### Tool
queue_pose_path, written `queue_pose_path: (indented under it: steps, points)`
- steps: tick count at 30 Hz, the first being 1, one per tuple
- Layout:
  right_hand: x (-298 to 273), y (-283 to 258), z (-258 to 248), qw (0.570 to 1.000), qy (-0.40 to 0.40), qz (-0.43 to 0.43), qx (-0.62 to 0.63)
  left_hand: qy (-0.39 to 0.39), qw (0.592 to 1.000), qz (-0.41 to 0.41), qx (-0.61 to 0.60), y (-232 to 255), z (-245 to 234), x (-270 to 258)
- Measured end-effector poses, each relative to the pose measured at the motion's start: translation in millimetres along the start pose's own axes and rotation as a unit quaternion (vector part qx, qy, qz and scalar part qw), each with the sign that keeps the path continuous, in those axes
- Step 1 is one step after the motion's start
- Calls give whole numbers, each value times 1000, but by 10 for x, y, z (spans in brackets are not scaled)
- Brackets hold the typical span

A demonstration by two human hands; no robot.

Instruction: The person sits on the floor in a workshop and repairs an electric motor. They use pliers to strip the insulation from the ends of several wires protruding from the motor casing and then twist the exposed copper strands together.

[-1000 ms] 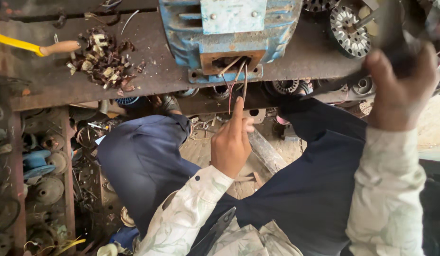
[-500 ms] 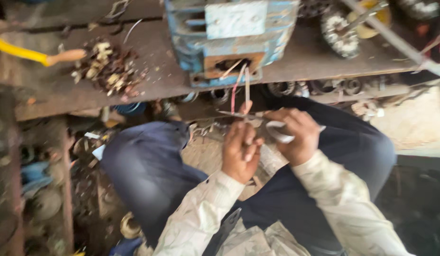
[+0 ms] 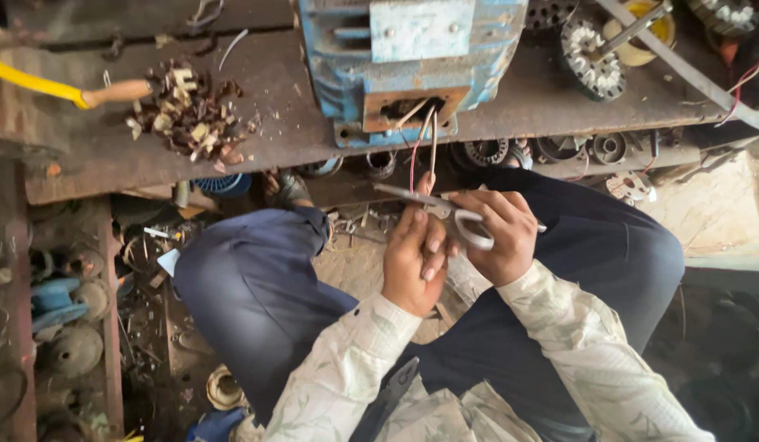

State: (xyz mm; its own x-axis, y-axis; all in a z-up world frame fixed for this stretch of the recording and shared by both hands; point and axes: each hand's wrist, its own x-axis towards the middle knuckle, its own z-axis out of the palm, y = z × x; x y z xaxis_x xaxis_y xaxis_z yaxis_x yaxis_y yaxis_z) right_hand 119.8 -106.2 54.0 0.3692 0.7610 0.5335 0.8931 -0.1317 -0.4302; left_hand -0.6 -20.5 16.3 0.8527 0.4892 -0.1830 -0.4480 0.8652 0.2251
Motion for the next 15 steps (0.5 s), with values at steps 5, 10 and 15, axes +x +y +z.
queue_pose_path:
  steps: [5, 10, 15]
  points:
    - [-78, 14, -198, 996, -24, -77, 44, -9, 998, -6, 55, 94, 48, -51]
    - [31, 26, -207, 999, 24, 21, -18, -8, 992, 30, 120, 56, 46, 17]
    - [20, -131, -255, 999, -27, -20, -3, -7, 1000, 16, 4, 116, 33, 14]
